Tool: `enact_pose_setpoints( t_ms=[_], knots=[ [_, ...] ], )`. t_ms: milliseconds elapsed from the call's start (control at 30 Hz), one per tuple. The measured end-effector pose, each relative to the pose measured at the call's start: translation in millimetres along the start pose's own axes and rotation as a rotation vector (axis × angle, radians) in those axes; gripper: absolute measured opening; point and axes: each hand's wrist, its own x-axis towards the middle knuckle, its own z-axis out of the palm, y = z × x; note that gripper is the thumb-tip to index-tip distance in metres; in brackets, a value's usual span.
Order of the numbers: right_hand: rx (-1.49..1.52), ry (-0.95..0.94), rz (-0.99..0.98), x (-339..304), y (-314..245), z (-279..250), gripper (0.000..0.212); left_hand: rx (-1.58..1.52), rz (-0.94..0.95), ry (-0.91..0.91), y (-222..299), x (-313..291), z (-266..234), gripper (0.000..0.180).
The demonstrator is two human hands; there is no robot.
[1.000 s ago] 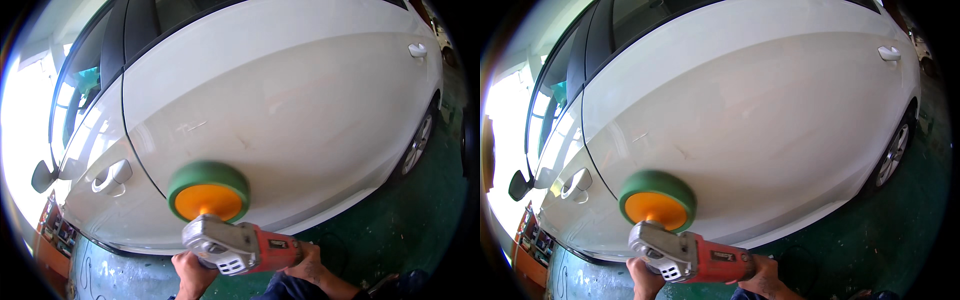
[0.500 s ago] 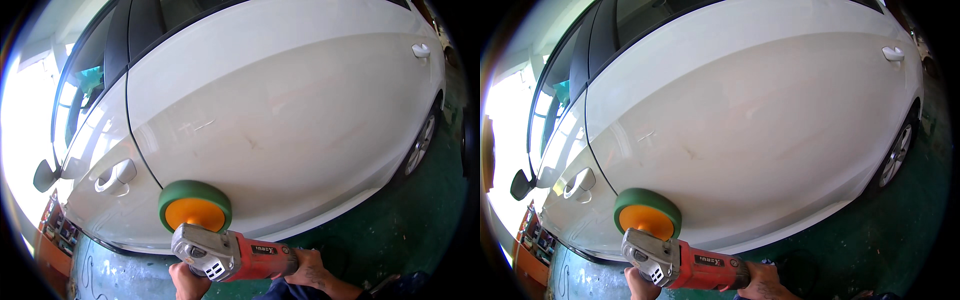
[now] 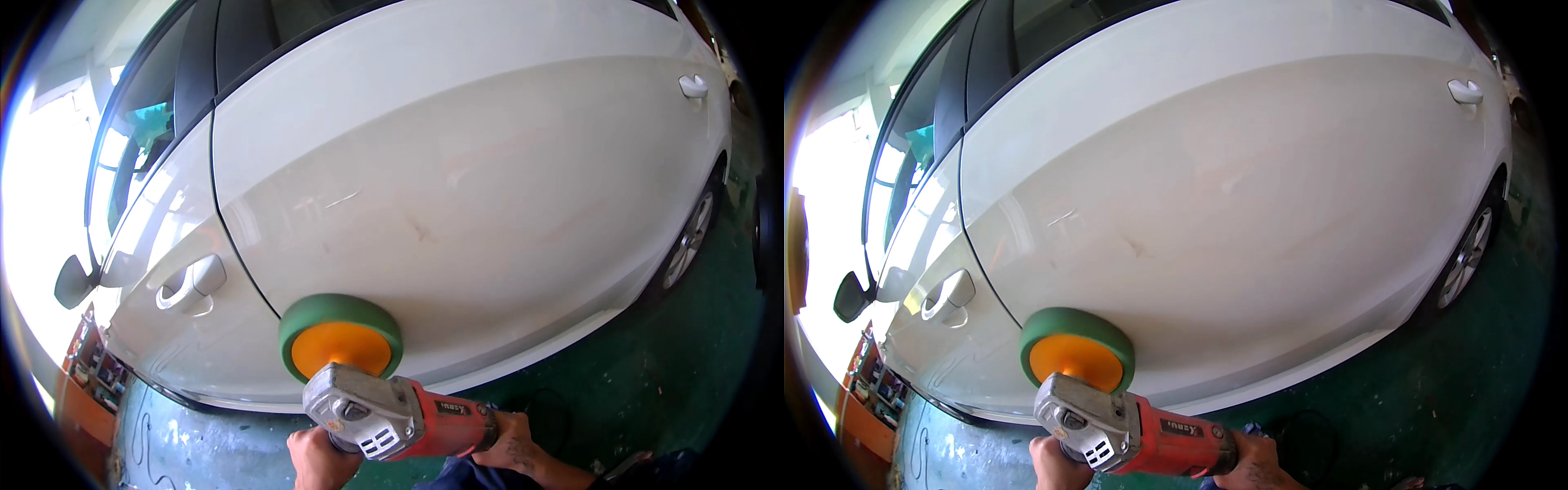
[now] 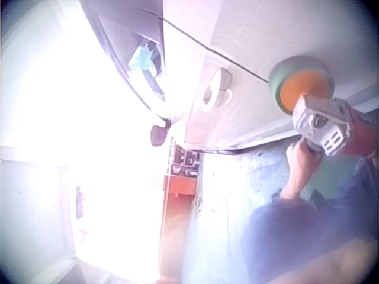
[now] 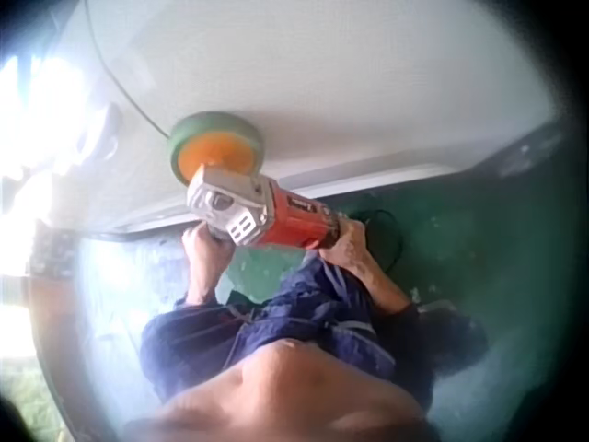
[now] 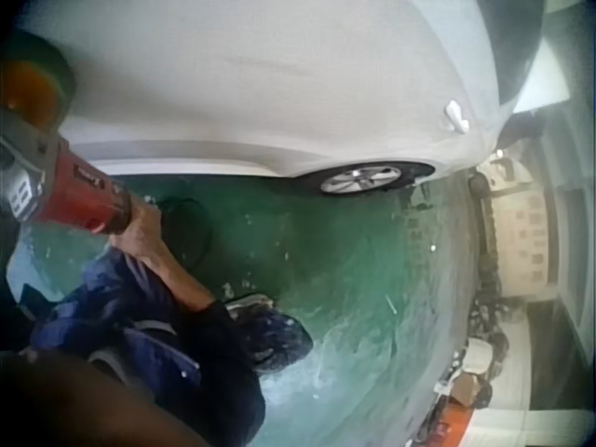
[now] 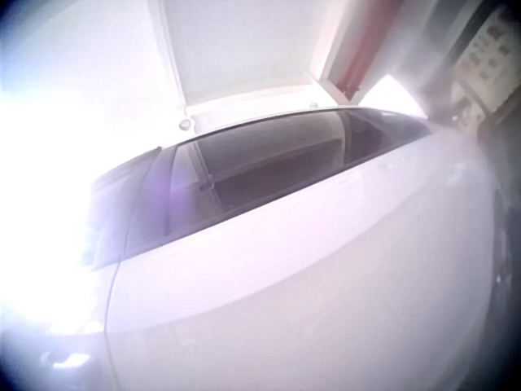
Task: The person uses a power polisher with a green and yellow pad to polish the side and rear panels of a white car. They move the tool systematically along the bodywork, occasionally pausing to touch the surface.
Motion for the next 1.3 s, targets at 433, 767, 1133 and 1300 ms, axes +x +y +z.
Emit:
enact_pose_setpoints(
  t_ms=[433, 767, 1133, 1300],
  knots=[
    [0.119, -0.013, 0.053, 5.5, -12.7, -18.0, 0.046, 0.084, 0.068, -0.039, 20.4, 9.8, -8.0, 0.019],
    [-0.03, -0.117, 0.083, 3.3, 1.9, -19.1, 0.045, 0.002, -0.004, 0.049, -2.3, -2.3, 5.2, 0.013],
    [0.065, 0.208, 0.082, -0.9, 19.5, -82.7, 0.055, 0.062, 0.572, 0.144, 69.1, 63.4, 37.7, 0.022],
    [0.1, 0.239, 0.18, 5.1, 1.5, -105.0, 0.054, 0.124, 0.733, 0.197, 113.0, 67.1, 27.6, 0.028]
  ],
)
